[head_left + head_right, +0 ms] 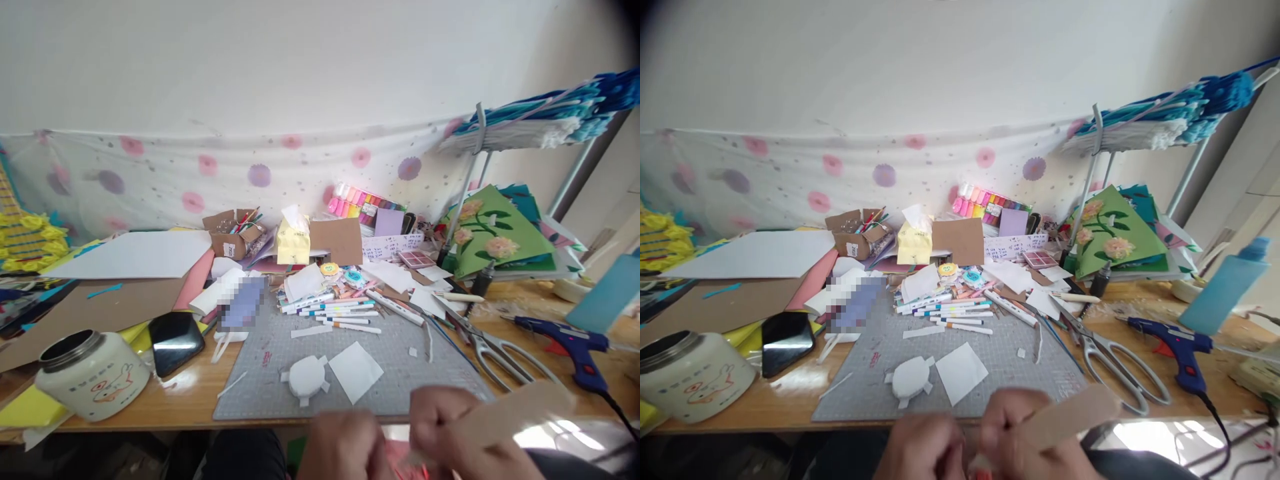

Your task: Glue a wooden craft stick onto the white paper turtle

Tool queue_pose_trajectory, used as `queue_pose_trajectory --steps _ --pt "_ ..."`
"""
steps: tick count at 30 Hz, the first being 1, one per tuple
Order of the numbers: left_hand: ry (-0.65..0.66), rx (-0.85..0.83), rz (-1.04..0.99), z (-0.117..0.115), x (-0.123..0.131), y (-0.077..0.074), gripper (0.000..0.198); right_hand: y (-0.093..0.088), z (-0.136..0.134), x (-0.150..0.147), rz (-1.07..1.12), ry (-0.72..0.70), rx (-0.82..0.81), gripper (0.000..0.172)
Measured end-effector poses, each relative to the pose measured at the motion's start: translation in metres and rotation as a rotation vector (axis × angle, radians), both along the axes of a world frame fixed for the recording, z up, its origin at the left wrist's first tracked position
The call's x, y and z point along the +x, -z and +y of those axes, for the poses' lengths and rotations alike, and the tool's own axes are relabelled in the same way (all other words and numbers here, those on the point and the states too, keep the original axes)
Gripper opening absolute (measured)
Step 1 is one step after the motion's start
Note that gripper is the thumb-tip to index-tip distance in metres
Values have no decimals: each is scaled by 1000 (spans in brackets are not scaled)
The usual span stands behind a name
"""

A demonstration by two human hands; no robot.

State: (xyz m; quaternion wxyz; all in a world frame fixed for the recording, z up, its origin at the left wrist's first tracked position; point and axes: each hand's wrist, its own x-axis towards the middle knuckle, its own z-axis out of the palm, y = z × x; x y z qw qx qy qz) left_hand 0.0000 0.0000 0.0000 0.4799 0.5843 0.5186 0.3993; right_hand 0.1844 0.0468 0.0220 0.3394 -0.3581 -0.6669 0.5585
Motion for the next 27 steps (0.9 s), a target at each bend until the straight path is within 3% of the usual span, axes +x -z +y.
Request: queue_pose_trajectory --steps 2,5,9,14,20,27 --pt "-98 110 243 4 3 -4 23 -9 -1 2 235 142 -158 41" --pt "43 68 304 2 12 -9 17 -18 6 3 477 225 -255 31" --pt "150 -22 203 -5 19 -14 23 -21 13 4 560 250 -250 25" --pt "249 5 44 -4 16 -26 32 -26 9 3 580 257 -264 24" --pt "166 -55 -158 7 23 -42 26 -24 8 -1 539 220 -256 35" --pt "63 -305 -426 13 36 -42 18 -21 5 -2 497 129 -244 35"
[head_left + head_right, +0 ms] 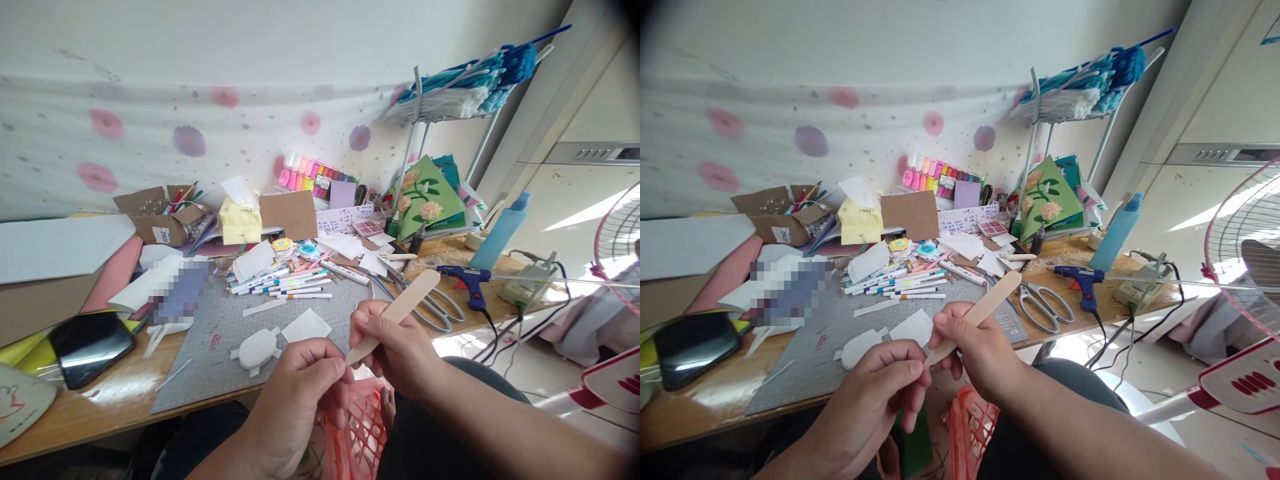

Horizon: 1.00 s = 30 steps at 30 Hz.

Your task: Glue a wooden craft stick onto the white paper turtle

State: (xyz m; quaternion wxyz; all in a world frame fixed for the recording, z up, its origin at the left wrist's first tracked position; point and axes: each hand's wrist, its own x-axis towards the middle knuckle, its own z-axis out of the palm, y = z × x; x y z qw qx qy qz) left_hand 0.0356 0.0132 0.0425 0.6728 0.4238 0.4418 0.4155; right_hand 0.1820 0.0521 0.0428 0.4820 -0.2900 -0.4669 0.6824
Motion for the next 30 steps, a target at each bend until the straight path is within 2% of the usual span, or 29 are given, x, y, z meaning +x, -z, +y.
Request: queue_pose_trajectory --steps 5,10,17,23,30 --pt "-57 -54 68 0 2 0 10 3 1 2 -46 -65 60 35" --pt "-84 -78 12 -1 5 -2 8 4 1 4 -84 -57 85 34" --pt "-68 -149 -72 -2 3 -1 6 3 -3 6 -90 -91 92 34" --pt "-61 -129 -67 -5 0 4 7 -2 0 9 15 -37 75 34" --pt "7 -145 -225 -5 0 -3 12 0 -1 12 -36 -94 164 33"
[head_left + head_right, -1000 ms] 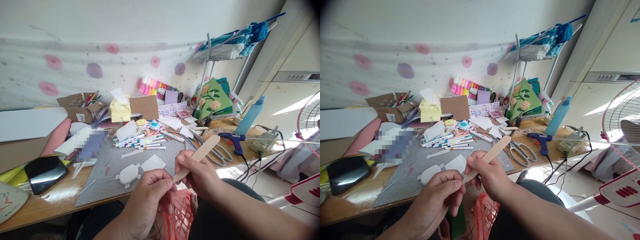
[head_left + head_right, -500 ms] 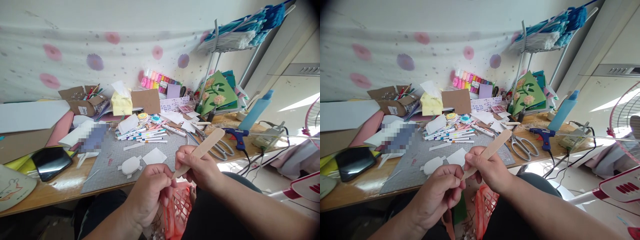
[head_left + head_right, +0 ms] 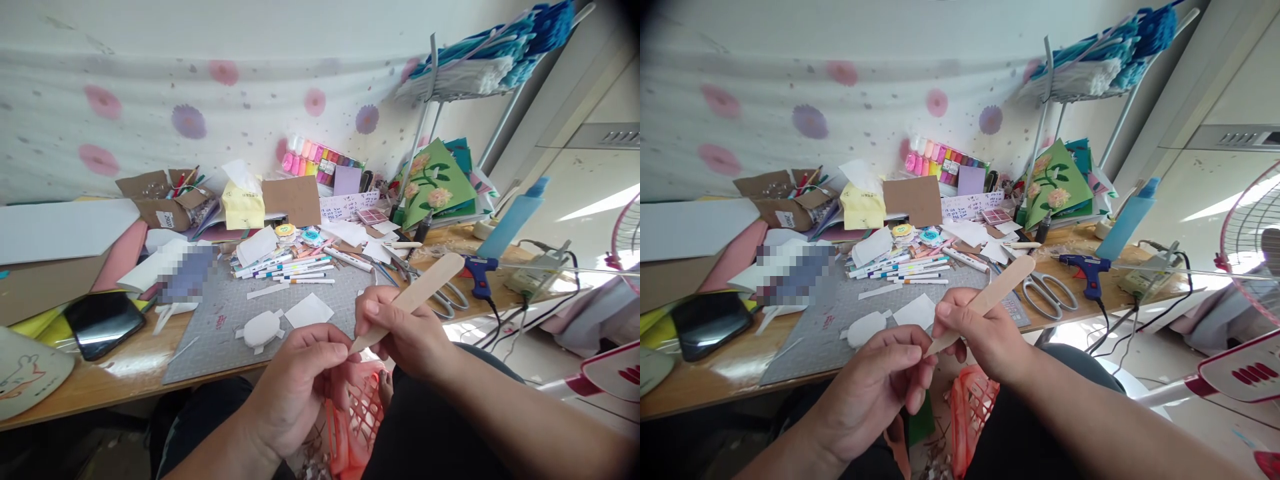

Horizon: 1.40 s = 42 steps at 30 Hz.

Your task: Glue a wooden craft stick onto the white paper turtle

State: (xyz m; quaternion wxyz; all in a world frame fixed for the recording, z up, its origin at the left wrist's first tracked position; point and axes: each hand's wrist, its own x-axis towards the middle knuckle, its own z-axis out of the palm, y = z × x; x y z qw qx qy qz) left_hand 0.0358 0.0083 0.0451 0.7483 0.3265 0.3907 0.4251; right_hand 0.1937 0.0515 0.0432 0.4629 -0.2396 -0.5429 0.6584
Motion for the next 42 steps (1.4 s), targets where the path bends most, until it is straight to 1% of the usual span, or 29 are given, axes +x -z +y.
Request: queue_pose_trajectory --steps 3,7,9,11,13,14,18,20,25,28,30,32,35,37,42 --pt "-42 -63 -12 2 2 0 5 -1 -1 1 -106 -49 98 35" --pt "-113 -154 -7 3 3 8 3 -13 -1 5 -346 -155 333 24" --pt "-89 -196 11 3 2 12 3 -18 -1 7 -438 -205 445 20" --pt "-39 -203 29 4 -1 15 4 -19 -1 8 -488 -255 477 18" --pt "-28 -207 41 4 -5 16 6 -16 0 8 -490 -276 463 18" --pt "-43 -210 35 4 -6 16 7 -14 1 7 -482 -272 442 19" --pt "-167 -205 -21 1 -12 16 7 -5 2 1 -397 -218 317 18" --pt "-202 -200 -33 0 -14 15 6 -3 2 -3 -367 -193 266 16" --pt "-207 -202 -67 -2 -22 12 5 -2 3 -8 -290 -166 202 15" --pt "-164 -178 -101 -3 -25 10 3 -1 5 -8 -248 -159 176 15" --pt "-127 -143 -100 -3 -27 9 7 1 7 -7 -229 -176 154 16" --pt "-108 -130 -81 -3 -27 9 8 1 8 -6 -229 -195 153 17" --pt "-104 -142 -46 -2 -25 11 7 1 8 -6 -259 -205 219 16" --pt "-105 -144 -21 -2 -23 12 7 0 8 -5 -294 -209 258 15" --pt "-117 -102 46 -2 -19 12 4 -2 9 -4 -398 -206 290 16"
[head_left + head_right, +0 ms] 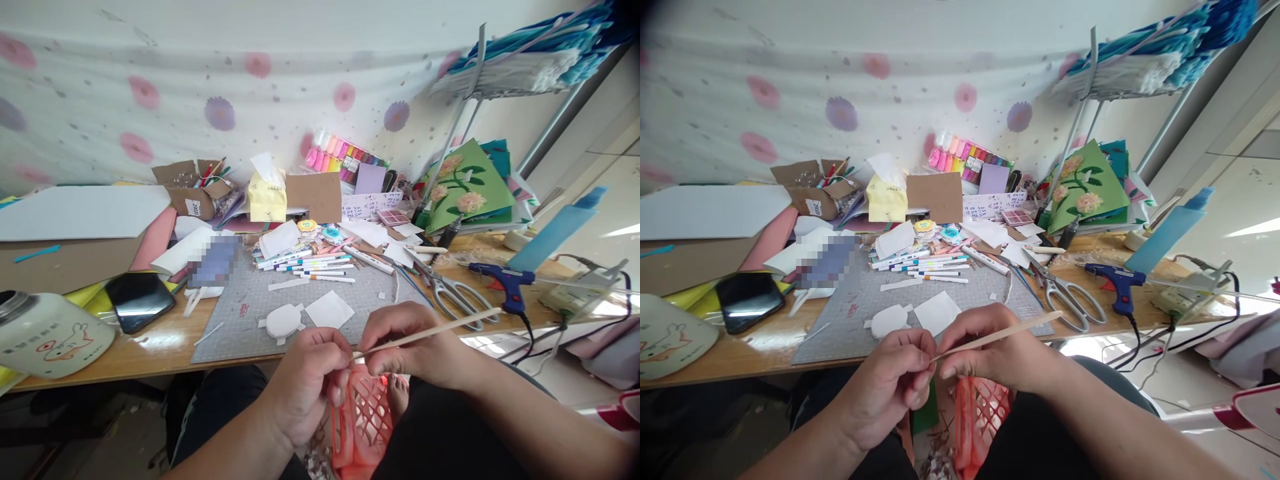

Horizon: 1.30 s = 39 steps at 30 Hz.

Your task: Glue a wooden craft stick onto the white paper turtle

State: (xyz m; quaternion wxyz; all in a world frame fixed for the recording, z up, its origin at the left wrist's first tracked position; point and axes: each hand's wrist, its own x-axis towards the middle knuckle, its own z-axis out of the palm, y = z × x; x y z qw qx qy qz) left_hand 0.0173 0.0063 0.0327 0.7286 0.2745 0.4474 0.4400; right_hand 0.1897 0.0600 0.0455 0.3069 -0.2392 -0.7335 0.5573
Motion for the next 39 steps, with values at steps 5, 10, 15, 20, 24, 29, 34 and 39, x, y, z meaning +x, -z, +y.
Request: queue_pose_trajectory --steps 5,10,15,20,24,29,34,39 --pt "-13 29 35 0 3 0 4 2 1 -2 11 10 -70 19" --pt "-3 39 30 1 5 1 3 4 0 -3 24 42 -147 25" --pt "-7 13 8 0 5 -1 7 1 -1 -3 13 60 -185 30" --pt "17 5 -57 0 2 0 3 0 -1 -2 48 52 -247 31" --pt "19 4 -65 0 1 3 5 0 -1 -1 58 47 -262 29" --pt "14 11 -50 -1 2 3 6 4 -1 -1 74 38 -238 33" --pt "19 15 -31 -1 4 2 4 12 0 -2 210 71 -313 29" --pt "29 75 54 -2 4 1 1 13 1 -4 321 139 -415 21"
